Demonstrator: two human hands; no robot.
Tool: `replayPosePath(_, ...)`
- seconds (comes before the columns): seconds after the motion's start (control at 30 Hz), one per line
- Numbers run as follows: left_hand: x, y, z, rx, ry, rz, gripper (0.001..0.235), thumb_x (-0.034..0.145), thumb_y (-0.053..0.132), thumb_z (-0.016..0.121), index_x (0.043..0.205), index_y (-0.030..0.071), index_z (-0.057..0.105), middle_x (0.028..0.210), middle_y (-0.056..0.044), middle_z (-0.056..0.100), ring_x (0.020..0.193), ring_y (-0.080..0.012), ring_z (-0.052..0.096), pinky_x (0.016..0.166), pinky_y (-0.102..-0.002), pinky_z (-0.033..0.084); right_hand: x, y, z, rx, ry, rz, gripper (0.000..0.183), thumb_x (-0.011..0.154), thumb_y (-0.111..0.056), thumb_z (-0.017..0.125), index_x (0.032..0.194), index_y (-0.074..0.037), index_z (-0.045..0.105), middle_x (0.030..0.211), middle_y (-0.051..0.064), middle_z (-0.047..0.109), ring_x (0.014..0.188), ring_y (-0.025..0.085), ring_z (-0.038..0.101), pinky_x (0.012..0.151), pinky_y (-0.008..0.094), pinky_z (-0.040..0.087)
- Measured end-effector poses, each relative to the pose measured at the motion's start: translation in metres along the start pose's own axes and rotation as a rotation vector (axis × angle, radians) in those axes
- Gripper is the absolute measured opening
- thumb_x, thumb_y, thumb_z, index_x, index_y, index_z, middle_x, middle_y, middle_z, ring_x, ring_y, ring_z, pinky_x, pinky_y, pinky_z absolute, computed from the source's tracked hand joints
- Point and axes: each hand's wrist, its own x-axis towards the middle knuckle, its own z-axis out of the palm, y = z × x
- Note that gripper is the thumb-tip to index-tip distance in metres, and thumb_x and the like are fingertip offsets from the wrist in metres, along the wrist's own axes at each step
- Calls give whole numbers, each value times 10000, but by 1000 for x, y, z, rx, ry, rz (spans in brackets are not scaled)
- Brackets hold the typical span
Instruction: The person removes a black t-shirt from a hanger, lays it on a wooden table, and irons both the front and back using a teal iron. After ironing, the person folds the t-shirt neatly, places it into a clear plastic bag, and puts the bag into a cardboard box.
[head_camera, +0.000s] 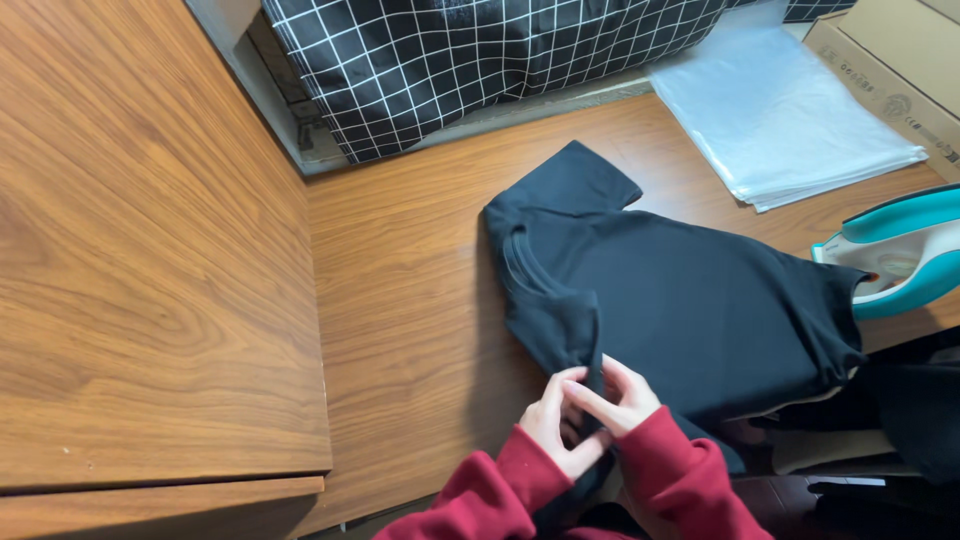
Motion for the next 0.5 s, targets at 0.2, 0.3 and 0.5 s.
replayPosePath(0.2, 26, 1, -43, 19, 166, 270, 163, 933, 203, 684, 974, 179, 840, 963, 5, 841, 878, -140, 790, 780, -284, 628, -26, 62, -103, 110, -141, 216, 358, 856, -60, 832, 1185, 79, 858, 1132, 158, 907, 990, 221, 794, 897, 377, 645)
replayPosePath(0.3, 87, -52, -65, 285, 402, 572, 260, 947, 138, 575, 1121, 137, 769, 1123, -61, 790, 1037, -279, 710, 979, -406, 537, -50, 114, -176, 19, -63, 285, 378, 838, -29, 837, 1198, 71, 890, 1149, 153, 938, 1022, 226, 816, 931, 359, 612)
replayPosePath(0.5, 158, -65, -58, 765, 170, 488, 894, 775, 193, 777, 1605, 238, 447, 1709, -46, 406, 1603, -249, 335, 1307, -567, 213, -100, 152, -255, 16, 124, 406, 336, 833, 108, 727, 1105, 150, 921, 1047, 197, 926, 970, 267, 790, 918, 404, 611)
